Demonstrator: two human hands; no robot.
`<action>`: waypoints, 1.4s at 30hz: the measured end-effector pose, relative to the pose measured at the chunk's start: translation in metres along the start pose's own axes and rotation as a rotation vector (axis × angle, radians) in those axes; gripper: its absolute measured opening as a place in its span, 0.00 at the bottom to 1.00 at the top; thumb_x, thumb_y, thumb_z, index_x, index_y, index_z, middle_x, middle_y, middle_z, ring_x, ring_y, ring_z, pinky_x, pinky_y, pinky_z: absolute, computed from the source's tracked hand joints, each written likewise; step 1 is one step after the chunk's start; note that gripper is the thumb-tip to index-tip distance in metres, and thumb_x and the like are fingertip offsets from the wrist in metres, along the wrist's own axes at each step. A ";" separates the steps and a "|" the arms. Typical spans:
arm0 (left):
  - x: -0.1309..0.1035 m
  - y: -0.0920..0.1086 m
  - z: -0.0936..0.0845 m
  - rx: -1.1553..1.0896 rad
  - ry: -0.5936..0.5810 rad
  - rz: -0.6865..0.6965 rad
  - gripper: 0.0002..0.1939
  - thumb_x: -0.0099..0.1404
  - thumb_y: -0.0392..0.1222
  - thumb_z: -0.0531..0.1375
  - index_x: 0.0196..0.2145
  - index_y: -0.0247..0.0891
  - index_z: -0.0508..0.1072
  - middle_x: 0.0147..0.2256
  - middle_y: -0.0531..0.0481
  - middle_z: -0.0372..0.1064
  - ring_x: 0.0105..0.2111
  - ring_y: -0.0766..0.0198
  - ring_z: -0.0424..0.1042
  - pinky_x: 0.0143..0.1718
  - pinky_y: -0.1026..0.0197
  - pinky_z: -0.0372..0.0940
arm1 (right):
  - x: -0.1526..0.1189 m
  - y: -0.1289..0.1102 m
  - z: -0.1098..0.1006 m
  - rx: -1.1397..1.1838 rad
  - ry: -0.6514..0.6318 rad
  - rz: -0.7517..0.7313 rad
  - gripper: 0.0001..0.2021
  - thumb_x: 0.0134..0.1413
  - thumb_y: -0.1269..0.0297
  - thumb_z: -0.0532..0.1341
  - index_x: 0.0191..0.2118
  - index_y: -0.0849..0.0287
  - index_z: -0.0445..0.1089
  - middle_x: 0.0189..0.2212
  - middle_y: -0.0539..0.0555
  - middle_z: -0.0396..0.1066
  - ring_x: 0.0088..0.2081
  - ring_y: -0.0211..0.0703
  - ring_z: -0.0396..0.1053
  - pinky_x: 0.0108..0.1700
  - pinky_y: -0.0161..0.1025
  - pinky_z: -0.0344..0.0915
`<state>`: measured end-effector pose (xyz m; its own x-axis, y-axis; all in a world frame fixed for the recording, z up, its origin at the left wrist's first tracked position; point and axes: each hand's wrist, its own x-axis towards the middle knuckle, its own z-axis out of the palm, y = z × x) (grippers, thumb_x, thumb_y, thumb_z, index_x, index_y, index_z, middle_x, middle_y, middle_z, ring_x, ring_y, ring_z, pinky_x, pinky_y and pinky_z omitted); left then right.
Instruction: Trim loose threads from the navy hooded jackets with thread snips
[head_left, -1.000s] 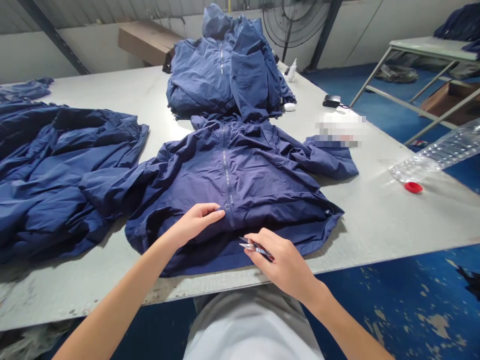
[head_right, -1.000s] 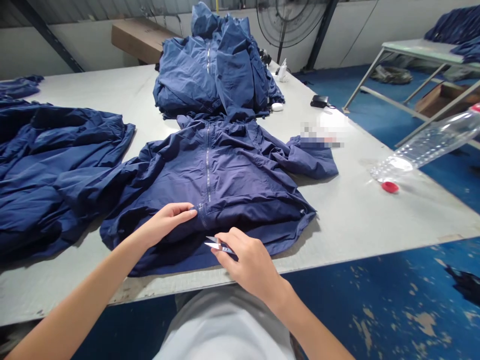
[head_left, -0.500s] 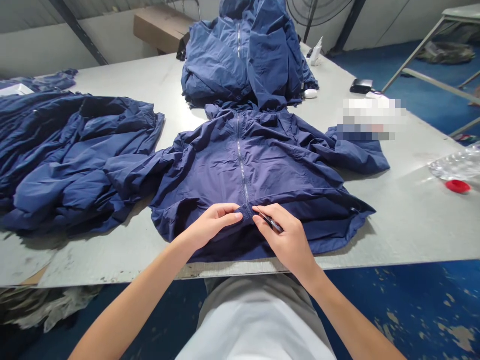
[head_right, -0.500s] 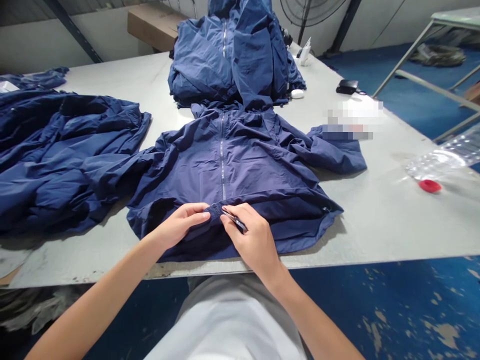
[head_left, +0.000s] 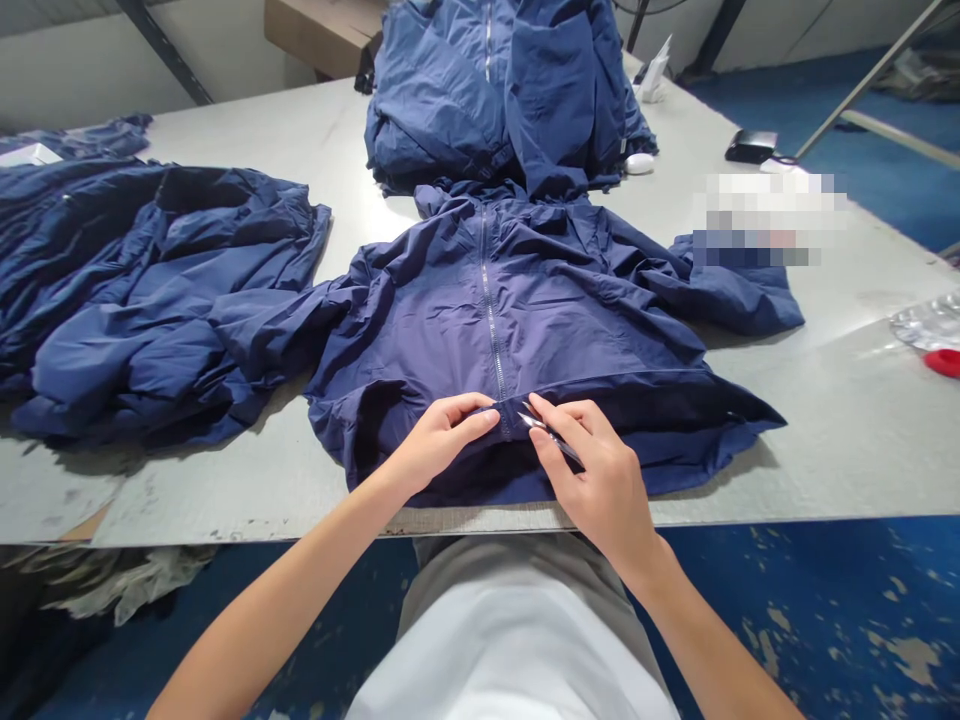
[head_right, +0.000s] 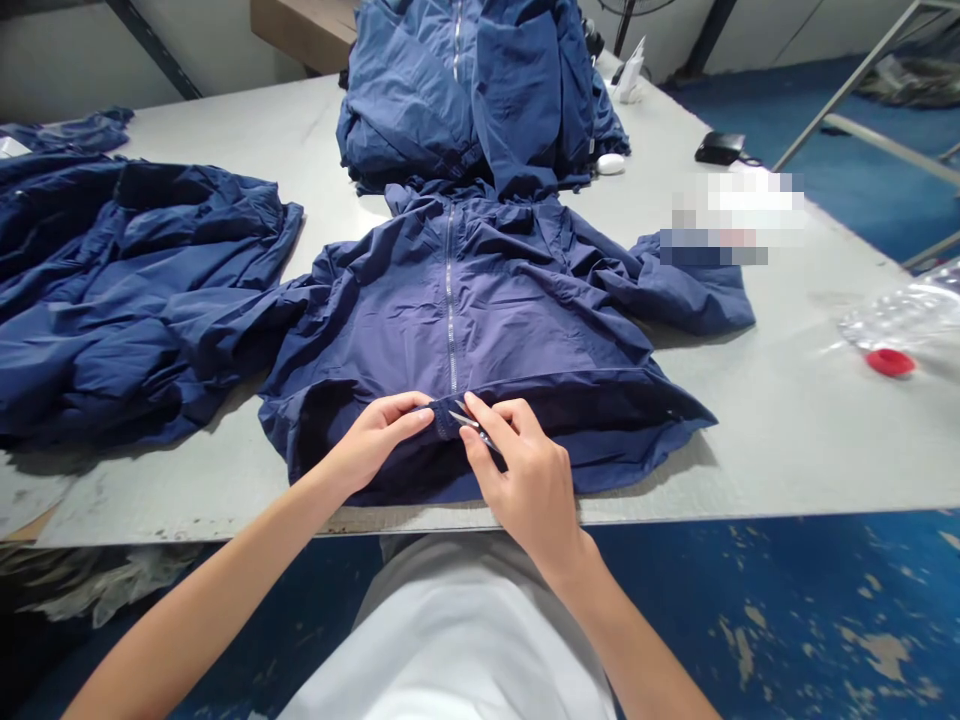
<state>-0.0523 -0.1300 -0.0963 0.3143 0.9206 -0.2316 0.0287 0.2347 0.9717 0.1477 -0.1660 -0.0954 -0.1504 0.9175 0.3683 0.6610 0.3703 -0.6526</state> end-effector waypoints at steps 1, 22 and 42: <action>0.000 -0.001 0.000 -0.003 0.002 0.003 0.14 0.62 0.51 0.63 0.37 0.36 0.78 0.36 0.50 0.75 0.37 0.62 0.70 0.44 0.63 0.64 | 0.000 0.001 0.001 -0.009 0.020 -0.010 0.16 0.66 0.59 0.56 0.55 0.54 0.71 0.40 0.55 0.71 0.38 0.41 0.73 0.39 0.35 0.70; 0.001 -0.004 -0.001 0.010 -0.012 -0.014 0.15 0.61 0.51 0.64 0.36 0.35 0.80 0.35 0.48 0.77 0.38 0.58 0.73 0.44 0.61 0.65 | 0.001 0.006 0.007 -0.093 0.131 -0.092 0.13 0.63 0.62 0.61 0.52 0.52 0.74 0.39 0.54 0.73 0.38 0.40 0.73 0.42 0.36 0.71; 0.000 -0.006 -0.001 0.024 -0.001 -0.018 0.15 0.60 0.52 0.64 0.32 0.35 0.78 0.29 0.53 0.71 0.30 0.67 0.65 0.35 0.65 0.60 | 0.006 0.010 0.006 -0.084 0.135 -0.156 0.13 0.62 0.64 0.62 0.52 0.52 0.74 0.38 0.53 0.73 0.38 0.39 0.73 0.42 0.35 0.71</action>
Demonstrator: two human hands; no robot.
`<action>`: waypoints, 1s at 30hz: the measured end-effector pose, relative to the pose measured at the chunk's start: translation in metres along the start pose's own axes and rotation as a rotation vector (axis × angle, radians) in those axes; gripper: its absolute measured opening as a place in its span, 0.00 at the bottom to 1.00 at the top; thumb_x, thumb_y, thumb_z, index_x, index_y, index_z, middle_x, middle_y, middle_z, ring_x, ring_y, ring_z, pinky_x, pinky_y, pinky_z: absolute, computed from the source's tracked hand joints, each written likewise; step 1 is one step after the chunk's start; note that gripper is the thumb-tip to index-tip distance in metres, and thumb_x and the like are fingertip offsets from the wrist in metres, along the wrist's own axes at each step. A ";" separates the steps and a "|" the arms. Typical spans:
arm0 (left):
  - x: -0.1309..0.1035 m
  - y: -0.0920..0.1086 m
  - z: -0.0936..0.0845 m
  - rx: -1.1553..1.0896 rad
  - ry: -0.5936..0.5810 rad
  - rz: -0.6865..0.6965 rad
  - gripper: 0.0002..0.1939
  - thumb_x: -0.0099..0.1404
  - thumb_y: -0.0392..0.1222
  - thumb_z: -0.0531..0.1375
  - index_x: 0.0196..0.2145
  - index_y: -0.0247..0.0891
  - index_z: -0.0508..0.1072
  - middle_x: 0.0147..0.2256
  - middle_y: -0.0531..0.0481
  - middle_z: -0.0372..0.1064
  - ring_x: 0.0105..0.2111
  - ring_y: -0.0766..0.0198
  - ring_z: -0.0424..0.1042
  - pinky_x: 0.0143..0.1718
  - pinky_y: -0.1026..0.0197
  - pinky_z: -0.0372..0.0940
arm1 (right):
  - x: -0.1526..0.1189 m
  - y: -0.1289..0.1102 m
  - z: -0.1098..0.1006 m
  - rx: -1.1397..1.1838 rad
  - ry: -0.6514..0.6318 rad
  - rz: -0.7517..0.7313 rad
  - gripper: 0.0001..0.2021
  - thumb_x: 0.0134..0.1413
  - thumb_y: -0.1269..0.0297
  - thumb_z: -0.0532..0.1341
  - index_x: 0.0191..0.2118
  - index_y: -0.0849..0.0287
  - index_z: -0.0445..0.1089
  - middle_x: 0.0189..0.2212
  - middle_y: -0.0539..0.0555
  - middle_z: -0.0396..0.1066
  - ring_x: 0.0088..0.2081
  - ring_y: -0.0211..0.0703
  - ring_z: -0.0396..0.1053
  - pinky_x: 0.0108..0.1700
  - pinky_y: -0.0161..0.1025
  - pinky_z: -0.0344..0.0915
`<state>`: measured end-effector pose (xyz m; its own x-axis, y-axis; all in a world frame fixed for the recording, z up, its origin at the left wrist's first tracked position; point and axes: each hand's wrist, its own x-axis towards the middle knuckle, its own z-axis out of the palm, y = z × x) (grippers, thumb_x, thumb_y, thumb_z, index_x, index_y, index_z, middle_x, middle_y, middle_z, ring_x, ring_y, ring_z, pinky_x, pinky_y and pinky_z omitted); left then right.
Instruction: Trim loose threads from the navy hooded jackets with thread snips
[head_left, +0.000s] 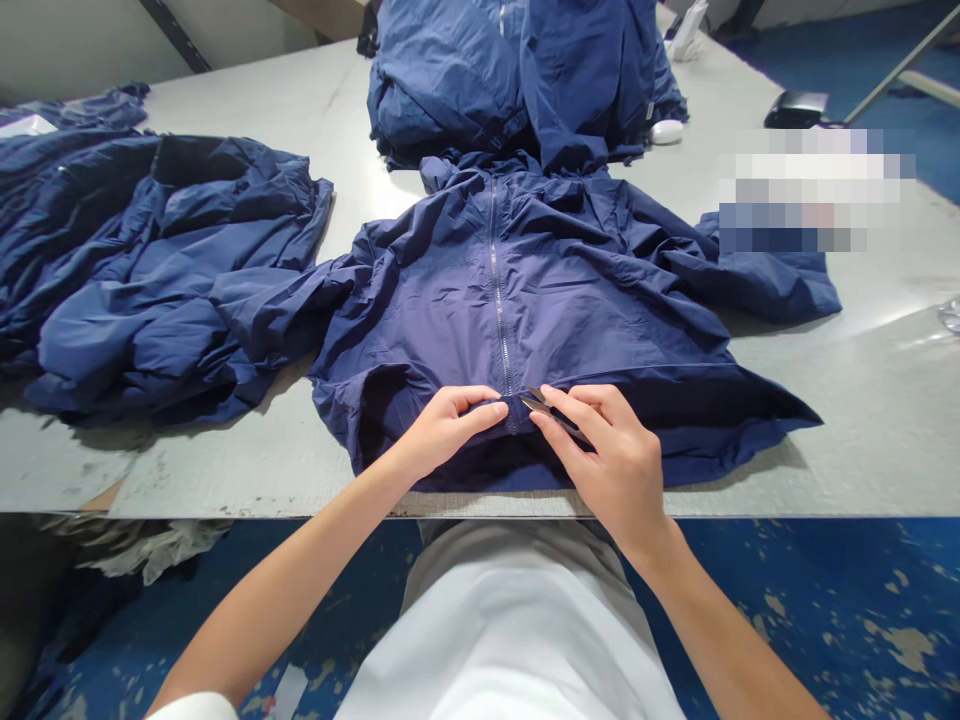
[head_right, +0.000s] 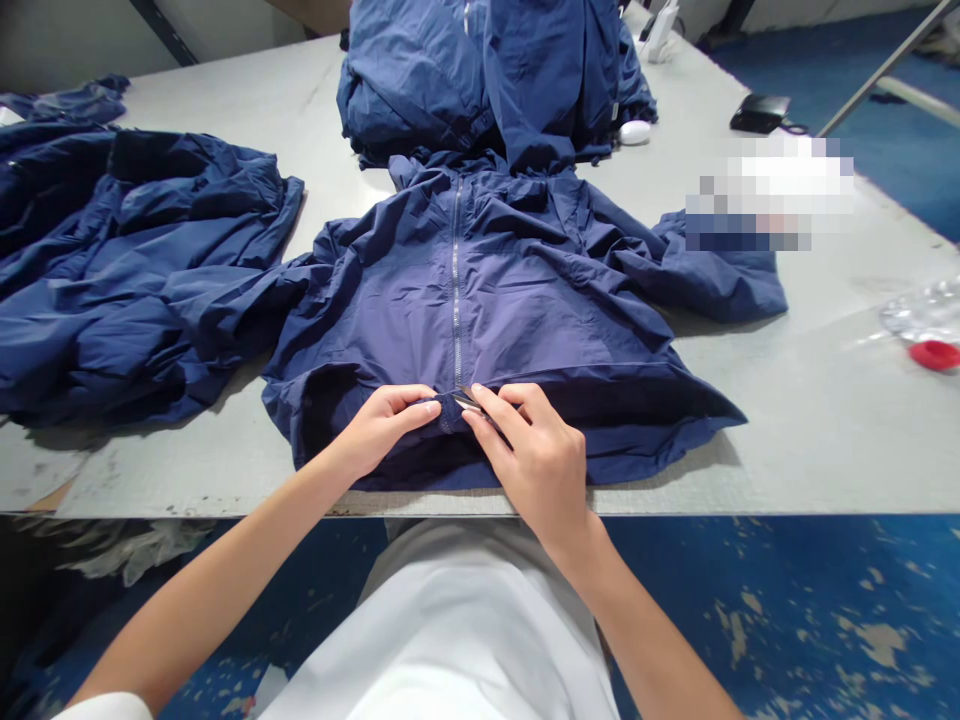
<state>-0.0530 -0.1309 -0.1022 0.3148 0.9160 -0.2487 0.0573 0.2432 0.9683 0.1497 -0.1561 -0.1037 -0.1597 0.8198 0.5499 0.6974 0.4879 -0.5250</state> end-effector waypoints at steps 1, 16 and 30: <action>0.000 0.000 0.000 0.000 0.000 0.003 0.15 0.60 0.52 0.64 0.32 0.35 0.78 0.28 0.53 0.70 0.29 0.67 0.64 0.35 0.65 0.59 | 0.000 -0.001 0.001 0.007 0.010 0.001 0.13 0.62 0.64 0.62 0.52 0.52 0.74 0.38 0.54 0.73 0.38 0.39 0.73 0.42 0.35 0.71; -0.003 -0.001 0.001 0.093 -0.015 -0.021 0.16 0.61 0.50 0.64 0.26 0.34 0.73 0.23 0.57 0.60 0.25 0.71 0.55 0.28 0.66 0.51 | 0.034 0.010 -0.016 -0.030 0.505 0.137 0.14 0.58 0.62 0.65 0.50 0.56 0.73 0.38 0.56 0.75 0.32 0.42 0.72 0.32 0.38 0.68; -0.002 -0.003 0.001 0.023 -0.004 -0.017 0.17 0.60 0.52 0.64 0.28 0.33 0.75 0.22 0.57 0.61 0.23 0.72 0.55 0.26 0.67 0.51 | 0.006 -0.010 0.003 0.237 -0.094 0.163 0.13 0.59 0.60 0.64 0.48 0.56 0.69 0.38 0.52 0.74 0.36 0.39 0.73 0.34 0.32 0.68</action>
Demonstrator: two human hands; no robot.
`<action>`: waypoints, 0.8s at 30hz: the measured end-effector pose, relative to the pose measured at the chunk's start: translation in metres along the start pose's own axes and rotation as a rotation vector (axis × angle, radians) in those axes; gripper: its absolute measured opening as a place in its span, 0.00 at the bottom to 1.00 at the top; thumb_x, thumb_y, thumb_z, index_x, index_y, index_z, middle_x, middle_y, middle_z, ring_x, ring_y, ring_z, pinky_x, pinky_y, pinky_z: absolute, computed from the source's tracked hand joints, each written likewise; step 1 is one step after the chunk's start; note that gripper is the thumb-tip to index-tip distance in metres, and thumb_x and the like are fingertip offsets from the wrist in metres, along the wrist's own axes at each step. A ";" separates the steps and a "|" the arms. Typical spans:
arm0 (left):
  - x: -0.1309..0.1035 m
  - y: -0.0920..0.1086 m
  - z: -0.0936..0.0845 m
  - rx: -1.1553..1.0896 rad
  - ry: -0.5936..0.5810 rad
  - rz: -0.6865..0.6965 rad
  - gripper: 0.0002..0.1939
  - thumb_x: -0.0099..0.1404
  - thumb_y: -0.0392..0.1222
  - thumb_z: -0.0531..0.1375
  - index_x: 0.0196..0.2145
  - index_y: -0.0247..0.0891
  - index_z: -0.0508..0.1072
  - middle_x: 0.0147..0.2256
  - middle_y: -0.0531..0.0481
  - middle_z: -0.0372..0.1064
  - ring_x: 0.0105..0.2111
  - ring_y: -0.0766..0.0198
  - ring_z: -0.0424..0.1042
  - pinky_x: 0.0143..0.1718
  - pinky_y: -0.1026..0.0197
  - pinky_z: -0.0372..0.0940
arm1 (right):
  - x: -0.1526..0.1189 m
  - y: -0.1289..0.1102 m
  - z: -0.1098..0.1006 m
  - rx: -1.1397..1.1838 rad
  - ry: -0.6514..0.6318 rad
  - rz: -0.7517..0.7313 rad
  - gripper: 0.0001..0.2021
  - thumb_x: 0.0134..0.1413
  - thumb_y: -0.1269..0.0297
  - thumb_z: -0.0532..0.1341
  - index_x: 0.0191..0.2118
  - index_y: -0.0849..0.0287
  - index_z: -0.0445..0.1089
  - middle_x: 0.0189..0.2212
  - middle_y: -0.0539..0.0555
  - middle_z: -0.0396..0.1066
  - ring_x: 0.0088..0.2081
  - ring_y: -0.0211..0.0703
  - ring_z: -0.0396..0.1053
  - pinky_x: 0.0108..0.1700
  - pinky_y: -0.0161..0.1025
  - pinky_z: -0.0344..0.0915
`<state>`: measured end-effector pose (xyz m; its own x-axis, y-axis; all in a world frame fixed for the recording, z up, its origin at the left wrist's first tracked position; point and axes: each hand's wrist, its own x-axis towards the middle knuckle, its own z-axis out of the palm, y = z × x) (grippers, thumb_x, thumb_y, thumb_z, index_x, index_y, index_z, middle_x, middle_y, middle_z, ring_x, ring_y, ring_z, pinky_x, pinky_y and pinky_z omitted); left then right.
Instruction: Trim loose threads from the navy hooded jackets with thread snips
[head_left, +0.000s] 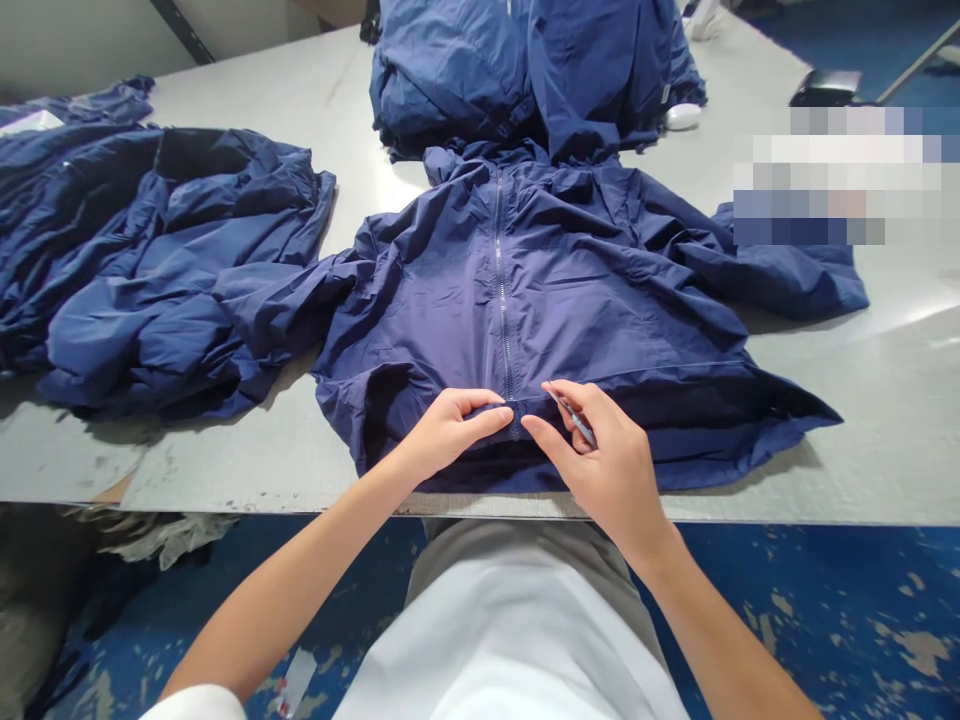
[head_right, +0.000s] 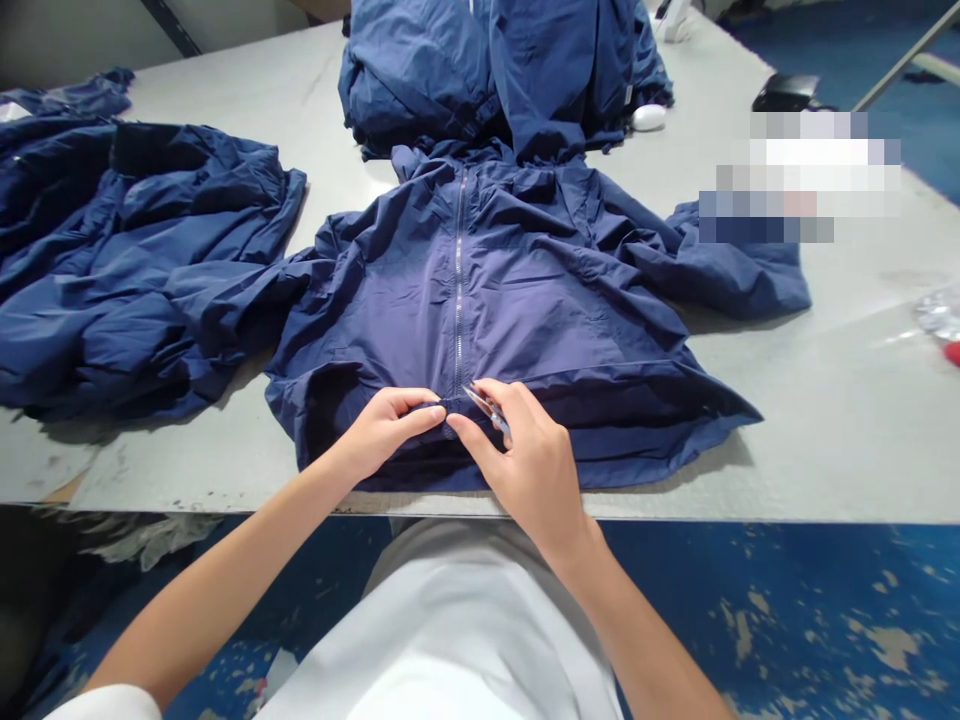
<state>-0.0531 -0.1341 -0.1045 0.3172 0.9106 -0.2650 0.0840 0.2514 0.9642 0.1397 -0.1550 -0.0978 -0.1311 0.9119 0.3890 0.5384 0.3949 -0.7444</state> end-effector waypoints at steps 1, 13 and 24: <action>0.000 0.000 0.000 0.016 -0.011 0.012 0.16 0.61 0.52 0.64 0.29 0.33 0.75 0.22 0.57 0.61 0.23 0.72 0.55 0.26 0.67 0.52 | 0.003 -0.001 0.000 -0.011 -0.015 -0.025 0.10 0.59 0.61 0.64 0.46 0.55 0.70 0.37 0.51 0.73 0.35 0.39 0.73 0.34 0.32 0.67; 0.000 -0.001 0.000 0.087 -0.021 0.064 0.16 0.62 0.51 0.63 0.31 0.33 0.77 0.25 0.54 0.67 0.26 0.69 0.61 0.31 0.66 0.58 | 0.010 0.008 0.007 -0.053 -0.088 -0.123 0.03 0.66 0.69 0.55 0.38 0.56 0.63 0.33 0.52 0.66 0.33 0.40 0.66 0.37 0.36 0.63; 0.000 -0.002 -0.001 0.039 -0.003 0.037 0.16 0.62 0.52 0.63 0.30 0.34 0.75 0.25 0.56 0.65 0.26 0.70 0.60 0.30 0.67 0.57 | 0.001 0.005 -0.009 -0.001 -0.147 0.077 0.07 0.64 0.57 0.58 0.41 0.55 0.65 0.36 0.51 0.70 0.36 0.40 0.71 0.35 0.34 0.66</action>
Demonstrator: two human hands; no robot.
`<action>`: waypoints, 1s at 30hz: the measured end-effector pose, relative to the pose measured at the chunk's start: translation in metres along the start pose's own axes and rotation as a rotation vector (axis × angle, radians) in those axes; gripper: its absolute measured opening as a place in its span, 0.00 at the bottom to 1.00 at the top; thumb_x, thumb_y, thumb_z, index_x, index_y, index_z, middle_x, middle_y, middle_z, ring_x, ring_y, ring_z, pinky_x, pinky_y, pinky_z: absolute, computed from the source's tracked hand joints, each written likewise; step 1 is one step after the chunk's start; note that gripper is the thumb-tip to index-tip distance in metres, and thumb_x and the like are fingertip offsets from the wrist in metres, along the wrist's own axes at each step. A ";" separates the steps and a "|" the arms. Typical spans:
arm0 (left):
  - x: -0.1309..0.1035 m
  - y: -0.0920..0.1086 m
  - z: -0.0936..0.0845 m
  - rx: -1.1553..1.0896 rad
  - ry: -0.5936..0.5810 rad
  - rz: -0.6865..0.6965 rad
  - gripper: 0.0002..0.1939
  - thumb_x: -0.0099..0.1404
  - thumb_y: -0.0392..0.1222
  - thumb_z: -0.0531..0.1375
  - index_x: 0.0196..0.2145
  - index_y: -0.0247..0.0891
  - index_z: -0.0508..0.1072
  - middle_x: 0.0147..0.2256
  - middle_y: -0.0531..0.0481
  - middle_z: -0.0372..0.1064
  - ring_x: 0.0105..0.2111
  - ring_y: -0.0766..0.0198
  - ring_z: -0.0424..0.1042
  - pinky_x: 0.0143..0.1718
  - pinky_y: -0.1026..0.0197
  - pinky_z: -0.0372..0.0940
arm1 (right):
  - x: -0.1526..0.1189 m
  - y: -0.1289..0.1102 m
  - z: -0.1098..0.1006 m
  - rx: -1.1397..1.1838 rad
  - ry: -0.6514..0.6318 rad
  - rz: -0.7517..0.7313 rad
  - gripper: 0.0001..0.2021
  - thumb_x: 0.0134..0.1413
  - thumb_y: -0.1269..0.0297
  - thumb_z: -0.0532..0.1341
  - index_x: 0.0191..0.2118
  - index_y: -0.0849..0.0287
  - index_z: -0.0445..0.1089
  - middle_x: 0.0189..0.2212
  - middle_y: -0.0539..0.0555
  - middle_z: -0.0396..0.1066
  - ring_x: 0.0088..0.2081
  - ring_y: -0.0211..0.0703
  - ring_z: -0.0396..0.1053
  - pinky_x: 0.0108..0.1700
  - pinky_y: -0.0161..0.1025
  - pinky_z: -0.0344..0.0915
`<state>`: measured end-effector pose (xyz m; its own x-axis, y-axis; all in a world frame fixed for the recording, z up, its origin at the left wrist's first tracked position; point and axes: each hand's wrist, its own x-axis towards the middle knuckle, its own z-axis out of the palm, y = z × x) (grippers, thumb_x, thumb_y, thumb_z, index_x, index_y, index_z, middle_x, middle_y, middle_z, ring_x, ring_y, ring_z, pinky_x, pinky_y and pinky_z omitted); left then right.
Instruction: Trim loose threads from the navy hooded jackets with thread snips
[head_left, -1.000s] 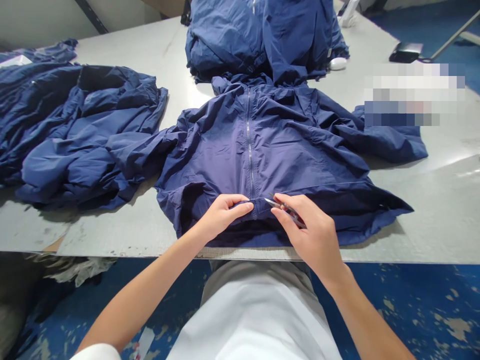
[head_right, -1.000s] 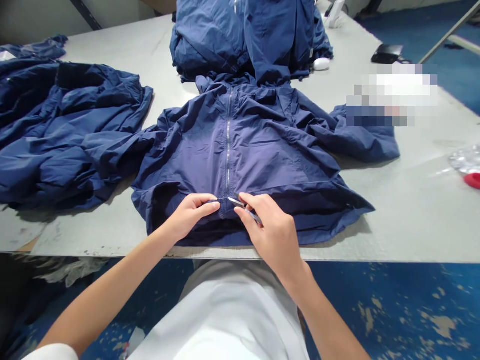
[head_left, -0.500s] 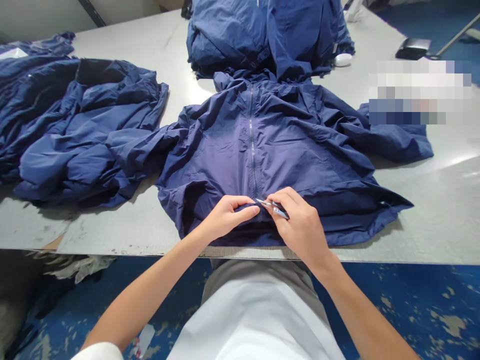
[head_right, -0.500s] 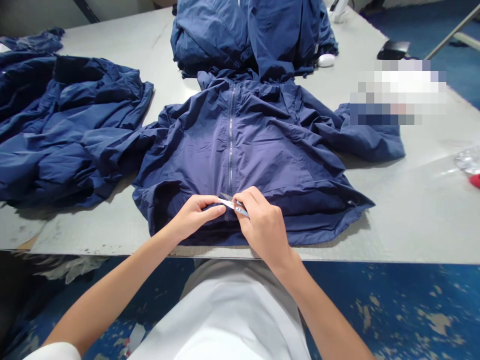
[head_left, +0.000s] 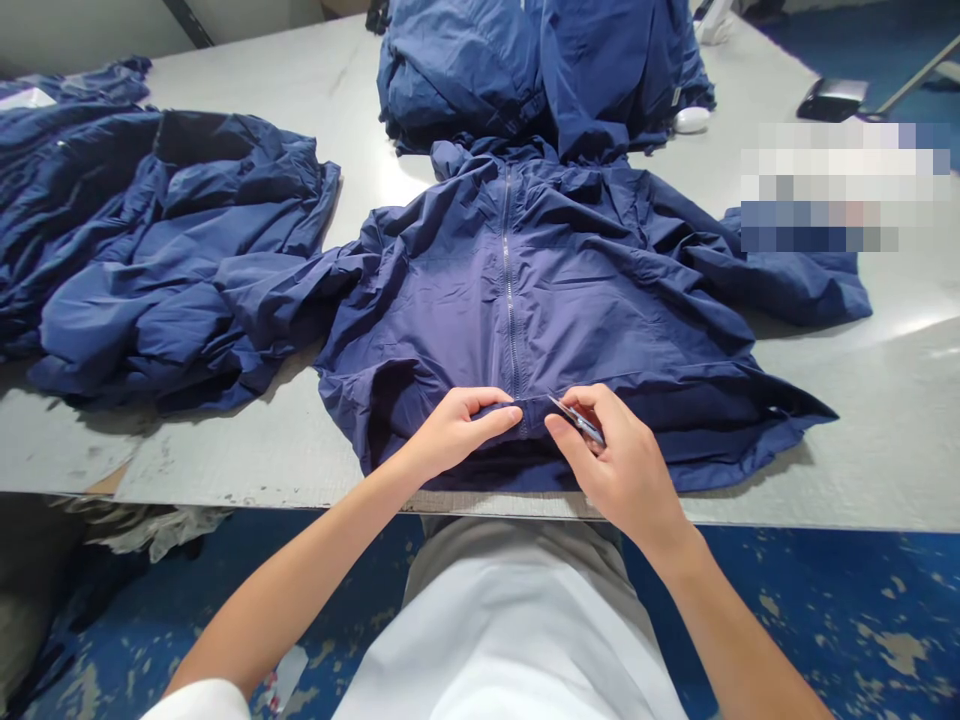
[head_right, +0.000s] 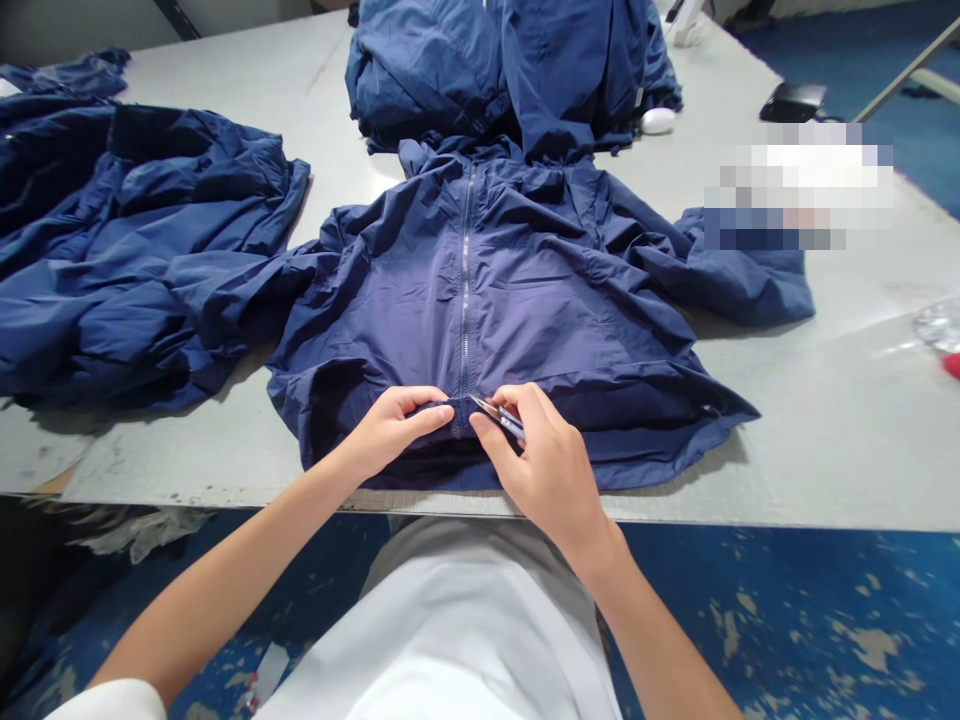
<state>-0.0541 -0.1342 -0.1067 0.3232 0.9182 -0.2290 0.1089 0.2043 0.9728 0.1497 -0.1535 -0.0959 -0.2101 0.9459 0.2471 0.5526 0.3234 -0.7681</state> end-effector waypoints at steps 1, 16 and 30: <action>0.000 0.000 0.000 -0.015 0.001 -0.002 0.16 0.62 0.52 0.63 0.31 0.34 0.75 0.26 0.55 0.67 0.27 0.70 0.62 0.31 0.67 0.58 | -0.002 -0.001 -0.001 -0.039 -0.009 -0.008 0.08 0.65 0.57 0.58 0.42 0.55 0.64 0.36 0.51 0.71 0.37 0.41 0.72 0.35 0.34 0.66; -0.001 -0.002 0.004 -0.167 0.056 -0.001 0.15 0.59 0.48 0.67 0.40 0.36 0.80 0.39 0.48 0.78 0.39 0.61 0.74 0.45 0.63 0.66 | -0.026 -0.010 0.021 -0.062 0.194 -0.045 0.07 0.63 0.66 0.60 0.46 0.56 0.66 0.38 0.55 0.71 0.39 0.42 0.71 0.40 0.38 0.71; -0.002 -0.003 0.006 -0.157 0.069 0.034 0.14 0.57 0.49 0.68 0.38 0.37 0.81 0.39 0.47 0.79 0.40 0.60 0.74 0.44 0.62 0.67 | -0.021 -0.014 0.030 -0.021 0.277 -0.047 0.05 0.62 0.66 0.61 0.44 0.56 0.68 0.37 0.55 0.72 0.38 0.43 0.73 0.36 0.39 0.72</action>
<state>-0.0496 -0.1392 -0.1096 0.2582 0.9456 -0.1978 -0.0515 0.2180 0.9746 0.1219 -0.1786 -0.1083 -0.0094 0.8998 0.4362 0.5645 0.3648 -0.7404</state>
